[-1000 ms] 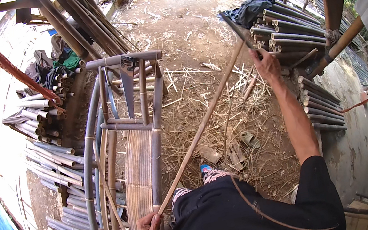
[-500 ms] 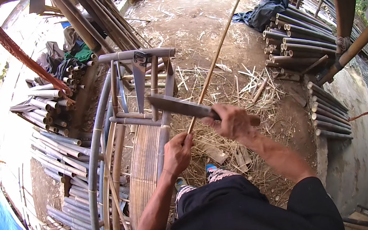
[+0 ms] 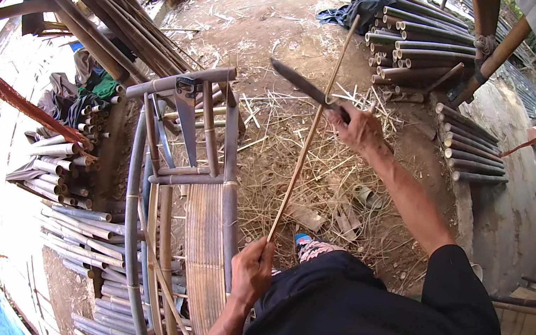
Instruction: The person scrapes a bamboo strip with a knife and then places it into a pre-assembled bamboo structure.
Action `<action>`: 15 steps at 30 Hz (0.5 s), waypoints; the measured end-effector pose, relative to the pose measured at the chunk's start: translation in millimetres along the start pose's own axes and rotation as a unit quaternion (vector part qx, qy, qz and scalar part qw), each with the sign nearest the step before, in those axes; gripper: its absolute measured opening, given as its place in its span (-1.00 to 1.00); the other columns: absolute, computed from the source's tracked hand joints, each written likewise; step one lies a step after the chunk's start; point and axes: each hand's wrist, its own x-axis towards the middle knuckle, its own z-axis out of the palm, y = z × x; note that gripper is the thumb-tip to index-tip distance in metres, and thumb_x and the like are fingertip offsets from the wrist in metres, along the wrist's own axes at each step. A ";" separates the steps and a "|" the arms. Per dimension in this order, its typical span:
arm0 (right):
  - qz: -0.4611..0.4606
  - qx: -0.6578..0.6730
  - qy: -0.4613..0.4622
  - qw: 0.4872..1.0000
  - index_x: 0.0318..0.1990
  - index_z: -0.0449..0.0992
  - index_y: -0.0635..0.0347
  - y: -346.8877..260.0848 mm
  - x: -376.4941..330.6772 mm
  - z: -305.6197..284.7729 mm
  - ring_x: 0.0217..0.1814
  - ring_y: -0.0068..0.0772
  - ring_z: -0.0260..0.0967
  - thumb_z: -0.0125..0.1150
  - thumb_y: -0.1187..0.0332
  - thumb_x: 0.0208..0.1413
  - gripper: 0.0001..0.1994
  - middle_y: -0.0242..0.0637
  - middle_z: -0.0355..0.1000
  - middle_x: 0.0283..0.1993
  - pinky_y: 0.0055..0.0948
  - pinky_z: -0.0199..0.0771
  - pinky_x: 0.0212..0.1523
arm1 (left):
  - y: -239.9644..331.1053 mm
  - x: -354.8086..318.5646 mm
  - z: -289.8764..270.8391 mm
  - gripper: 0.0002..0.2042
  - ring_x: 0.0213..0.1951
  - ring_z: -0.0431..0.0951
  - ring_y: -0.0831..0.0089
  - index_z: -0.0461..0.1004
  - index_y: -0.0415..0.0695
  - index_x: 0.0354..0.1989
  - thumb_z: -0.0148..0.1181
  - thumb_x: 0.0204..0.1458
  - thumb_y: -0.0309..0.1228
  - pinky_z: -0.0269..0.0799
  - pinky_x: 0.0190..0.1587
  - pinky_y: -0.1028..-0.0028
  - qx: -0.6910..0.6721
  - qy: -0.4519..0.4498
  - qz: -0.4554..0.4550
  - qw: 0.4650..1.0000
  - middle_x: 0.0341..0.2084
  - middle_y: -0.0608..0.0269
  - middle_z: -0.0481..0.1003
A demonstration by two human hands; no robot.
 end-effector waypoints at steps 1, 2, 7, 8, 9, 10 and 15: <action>0.014 -0.007 0.011 1.000 -0.43 0.36 0.05 9.5 4.5 -3.6 -0.75 -0.67 0.09 -0.38 -0.45 0.11 -0.30 -0.50 0.15 -0.71 -0.46 0.20 -0.80 | -7.4 -11.8 -3.5 -0.84 -0.51 0.50 0.20 0.51 -0.29 -0.21 0.10 0.13 -0.47 0.36 -0.44 0.36 0.002 -0.009 -0.005 1.000 -0.53 -0.05 0.46; -0.015 -0.021 0.029 0.999 -0.43 0.36 0.05 11.4 5.2 -3.6 -0.75 -0.67 0.09 -0.38 -0.45 0.11 -0.29 -0.50 0.15 -0.71 -0.46 0.19 -0.81 | -12.5 -20.6 -6.8 -0.84 -0.51 0.50 0.24 0.52 -0.29 -0.20 0.10 0.12 -0.48 0.36 -0.44 0.37 -0.002 -0.006 -0.004 1.000 -0.54 -0.03 0.46; -0.035 -0.063 0.022 0.997 -0.41 0.45 0.08 17.6 7.8 -4.6 -0.73 -0.56 0.22 -0.30 -0.44 0.11 -0.28 -0.46 0.22 -0.74 -0.44 0.22 -0.74 | -36.0 -51.2 -29.0 -0.83 -0.54 0.50 0.31 0.53 -0.28 -0.17 0.11 0.11 -0.50 0.36 -0.45 0.40 -0.011 -0.013 -0.027 0.999 -0.56 0.03 0.45; 0.007 -0.055 0.031 0.998 -0.42 0.45 0.06 30.3 17.3 -9.2 -0.72 -0.54 0.22 -0.29 -0.46 0.08 -0.28 -0.48 0.20 -0.74 -0.42 0.28 -0.70 | -38.8 -61.2 -36.4 -0.83 -0.54 0.50 0.31 0.53 -0.28 -0.16 0.12 0.11 -0.50 0.36 -0.45 0.41 -0.006 -0.018 -0.031 0.999 -0.56 0.03 0.45; -0.029 -0.097 0.004 0.995 -0.41 0.43 0.06 41.4 16.9 -11.8 -0.70 -0.49 0.28 -0.27 -0.45 0.09 -0.29 -0.41 0.27 -0.72 -0.40 0.33 -0.67 | -40.4 -73.7 -43.9 -0.83 -0.54 0.50 0.30 0.53 -0.28 -0.16 0.12 0.11 -0.50 0.37 -0.45 0.41 -0.001 -0.023 -0.035 0.999 -0.56 0.03 0.45; -0.052 -0.103 0.022 0.993 -0.42 0.42 0.08 30.3 14.8 -12.7 -0.69 -0.47 0.32 -0.27 -0.45 0.09 -0.29 -0.36 0.31 -0.71 -0.38 0.34 -0.67 | -43.3 -83.3 -45.8 -0.82 -0.54 0.50 0.30 0.53 -0.29 -0.16 0.12 0.11 -0.50 0.37 -0.44 0.41 -0.002 -0.029 -0.043 0.999 -0.56 0.03 0.45; -0.037 -0.118 0.002 0.992 -0.39 0.46 0.07 66.9 27.7 -5.0 -0.72 -0.46 0.26 -0.33 -0.48 0.07 -0.25 -0.33 0.39 -0.66 -0.36 0.19 -0.75 | -77.5 -117.0 -73.2 -0.82 -0.53 0.54 0.23 0.55 -0.28 -0.19 0.11 0.10 -0.48 0.39 -0.45 0.39 0.138 -0.041 -0.072 0.987 -0.55 -0.05 0.50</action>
